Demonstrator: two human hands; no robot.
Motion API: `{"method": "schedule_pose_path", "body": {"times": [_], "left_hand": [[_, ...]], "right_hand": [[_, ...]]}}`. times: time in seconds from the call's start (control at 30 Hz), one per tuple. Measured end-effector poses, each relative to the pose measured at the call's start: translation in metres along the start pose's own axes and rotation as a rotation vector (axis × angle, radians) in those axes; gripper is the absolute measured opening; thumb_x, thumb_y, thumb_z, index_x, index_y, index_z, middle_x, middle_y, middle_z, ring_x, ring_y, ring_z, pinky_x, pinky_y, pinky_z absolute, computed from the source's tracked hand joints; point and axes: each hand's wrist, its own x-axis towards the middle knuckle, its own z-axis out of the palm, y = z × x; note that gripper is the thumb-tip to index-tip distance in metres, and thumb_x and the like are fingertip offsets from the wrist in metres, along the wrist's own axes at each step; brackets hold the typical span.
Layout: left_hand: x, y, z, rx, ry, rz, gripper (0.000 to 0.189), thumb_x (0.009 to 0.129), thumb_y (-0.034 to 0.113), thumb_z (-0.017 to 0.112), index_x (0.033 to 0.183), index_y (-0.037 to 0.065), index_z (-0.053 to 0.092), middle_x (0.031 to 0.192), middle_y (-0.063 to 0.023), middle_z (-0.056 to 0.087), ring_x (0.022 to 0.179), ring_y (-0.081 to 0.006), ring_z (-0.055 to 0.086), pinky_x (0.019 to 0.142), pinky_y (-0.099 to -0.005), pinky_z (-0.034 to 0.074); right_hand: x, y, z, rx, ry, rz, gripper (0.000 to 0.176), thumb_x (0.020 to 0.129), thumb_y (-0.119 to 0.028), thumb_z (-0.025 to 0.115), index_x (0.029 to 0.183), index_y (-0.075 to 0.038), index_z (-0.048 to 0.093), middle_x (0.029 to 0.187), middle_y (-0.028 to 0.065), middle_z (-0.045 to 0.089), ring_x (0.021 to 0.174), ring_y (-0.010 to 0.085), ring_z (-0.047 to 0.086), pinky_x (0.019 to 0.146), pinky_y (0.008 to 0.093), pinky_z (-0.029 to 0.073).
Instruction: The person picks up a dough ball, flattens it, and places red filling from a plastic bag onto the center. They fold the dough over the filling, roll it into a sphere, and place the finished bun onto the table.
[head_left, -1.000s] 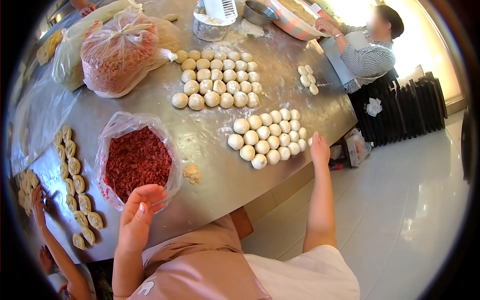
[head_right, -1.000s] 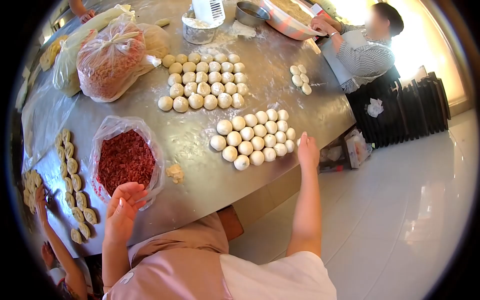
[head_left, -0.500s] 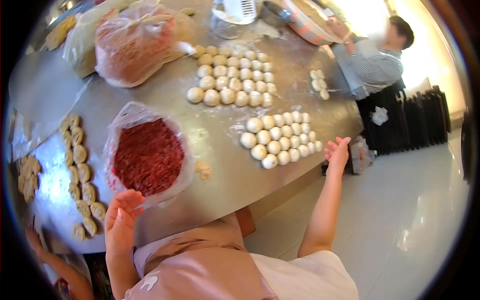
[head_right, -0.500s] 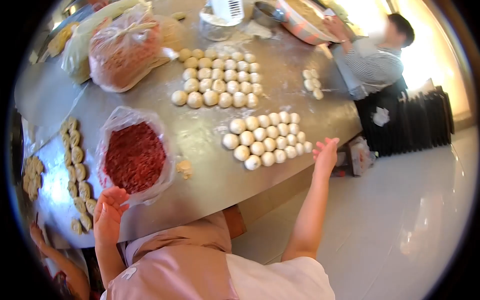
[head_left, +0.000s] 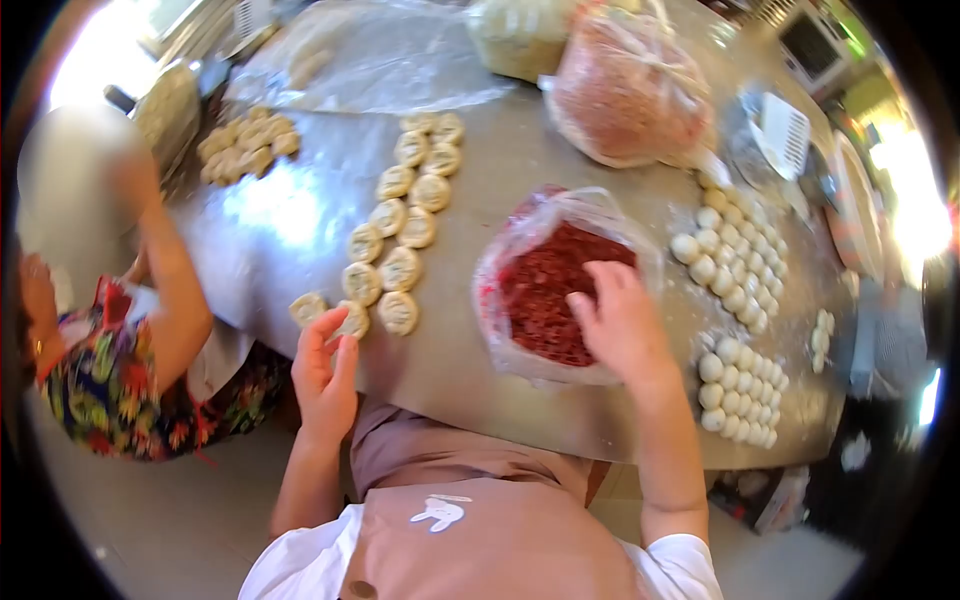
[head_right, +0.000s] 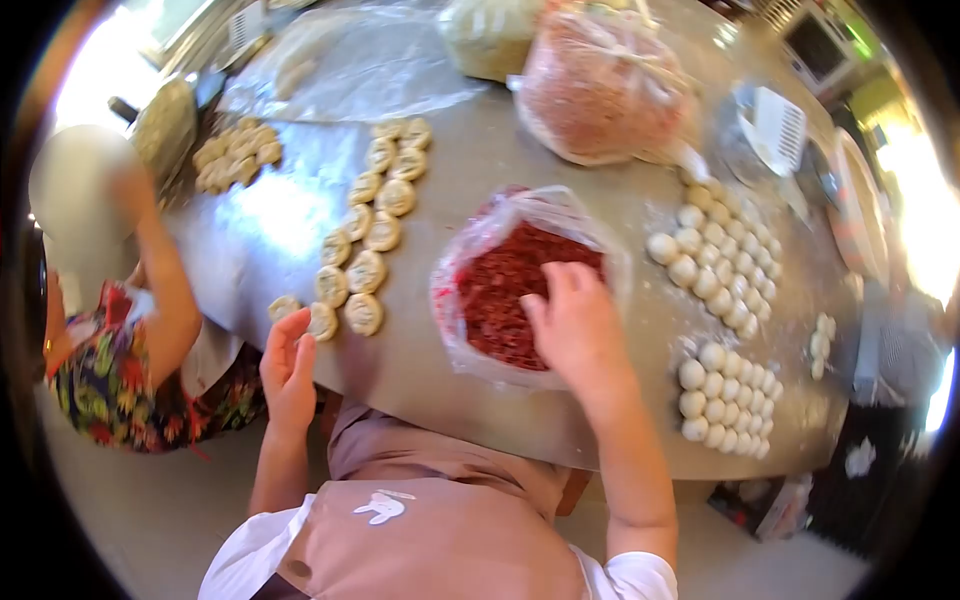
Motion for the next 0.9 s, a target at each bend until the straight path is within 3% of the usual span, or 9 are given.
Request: {"method": "schedule_pose_path", "body": {"times": [0.1,0.23,0.37,0.4,0.5,0.57,0.63,0.7,0.9], "left_hand": [[0.004,-0.010,-0.017,0.383,0.261,0.036,0.041,0.087,0.010,0.064,0.124,-0.002,0.051,0.128,-0.0156,0.052,0.119,-0.0258,0.050,0.099,-0.0376,0.040],[0.025,-0.046,-0.031,0.741,0.426,0.123,0.056,0.089,0.019,0.063,0.135,-0.004,0.040,0.136,-0.0235,0.041,0.128,-0.0395,0.036,0.108,-0.0460,0.029],[0.033,-0.053,-0.036,0.858,0.192,0.014,0.054,0.090,0.022,0.061,0.133,-0.004,0.041,0.132,-0.0237,0.045,0.121,-0.0409,0.040,0.104,-0.0469,0.032],[0.036,-0.052,-0.036,0.816,0.207,0.113,0.043,0.089,0.019,0.061,0.125,-0.001,0.047,0.121,-0.0211,0.052,0.112,-0.0395,0.047,0.096,-0.0463,0.037],[0.035,-0.041,-0.030,0.710,0.222,0.029,0.031,0.084,0.013,0.066,0.111,0.003,0.054,0.104,-0.0170,0.058,0.101,-0.0369,0.054,0.086,-0.0434,0.042],[0.032,-0.046,-0.028,0.602,0.219,0.055,0.032,0.082,0.010,0.068,0.109,0.002,0.054,0.098,-0.0165,0.059,0.093,-0.0360,0.057,0.081,-0.0410,0.046],[0.030,-0.049,-0.024,0.319,0.276,-0.042,0.033,0.081,0.003,0.071,0.108,0.002,0.054,0.094,-0.0099,0.061,0.083,-0.0174,0.061,0.072,-0.0322,0.051],[0.029,-0.040,-0.021,-0.068,0.314,-0.144,0.032,0.081,0.001,0.071,0.109,0.002,0.055,0.094,-0.0068,0.062,0.085,-0.0111,0.061,0.071,-0.0288,0.052],[0.034,0.012,0.005,-1.243,-0.305,-0.578,0.020,0.090,0.008,0.058,0.110,0.004,0.058,0.102,-0.0089,0.064,0.091,-0.0209,0.064,0.079,-0.0313,0.053]], "right_hand": [[0.025,0.014,0.020,-0.130,0.015,0.187,0.051,0.088,-0.023,0.064,0.128,0.005,0.048,0.124,0.0270,0.052,0.117,0.0421,0.049,0.101,0.0463,0.040],[0.024,-0.006,0.030,-0.128,-0.015,0.146,0.054,0.088,-0.023,0.063,0.132,0.003,0.045,0.130,0.0263,0.050,0.119,0.0419,0.048,0.101,0.0455,0.040],[0.013,-0.005,0.013,-0.049,-0.176,0.130,0.051,0.086,-0.023,0.066,0.127,0.003,0.051,0.124,0.0242,0.055,0.114,0.0399,0.052,0.098,0.0443,0.042],[0.013,-0.006,0.007,-0.056,-0.201,0.142,0.050,0.085,-0.024,0.067,0.125,0.002,0.052,0.122,0.0237,0.056,0.113,0.0394,0.053,0.097,0.0441,0.043],[0.009,-0.003,0.007,-0.095,-0.185,0.135,0.047,0.082,-0.024,0.070,0.120,0.001,0.056,0.116,0.0235,0.059,0.107,0.0392,0.056,0.093,0.0439,0.046],[0.011,-0.009,0.008,-0.101,-0.215,0.132,0.044,0.083,-0.024,0.069,0.118,-0.001,0.058,0.113,0.0227,0.060,0.102,0.0387,0.059,0.089,0.0440,0.048],[0.012,-0.016,0.003,-0.072,-0.272,0.162,0.040,0.083,-0.023,0.069,0.116,-0.003,0.058,0.111,0.0220,0.060,0.098,0.0381,0.061,0.085,0.0439,0.050],[0.011,-0.006,0.001,-0.025,-0.239,0.148,0.033,0.083,-0.022,0.070,0.108,-0.003,0.062,0.101,0.0206,0.064,0.092,0.0373,0.063,0.081,0.0434,0.051],[0.010,0.000,-0.015,0.175,-0.145,0.309,0.024,0.082,-0.018,0.071,0.101,-0.004,0.066,0.082,0.0173,0.067,0.070,0.0262,0.063,0.069,0.0358,0.051]]}}
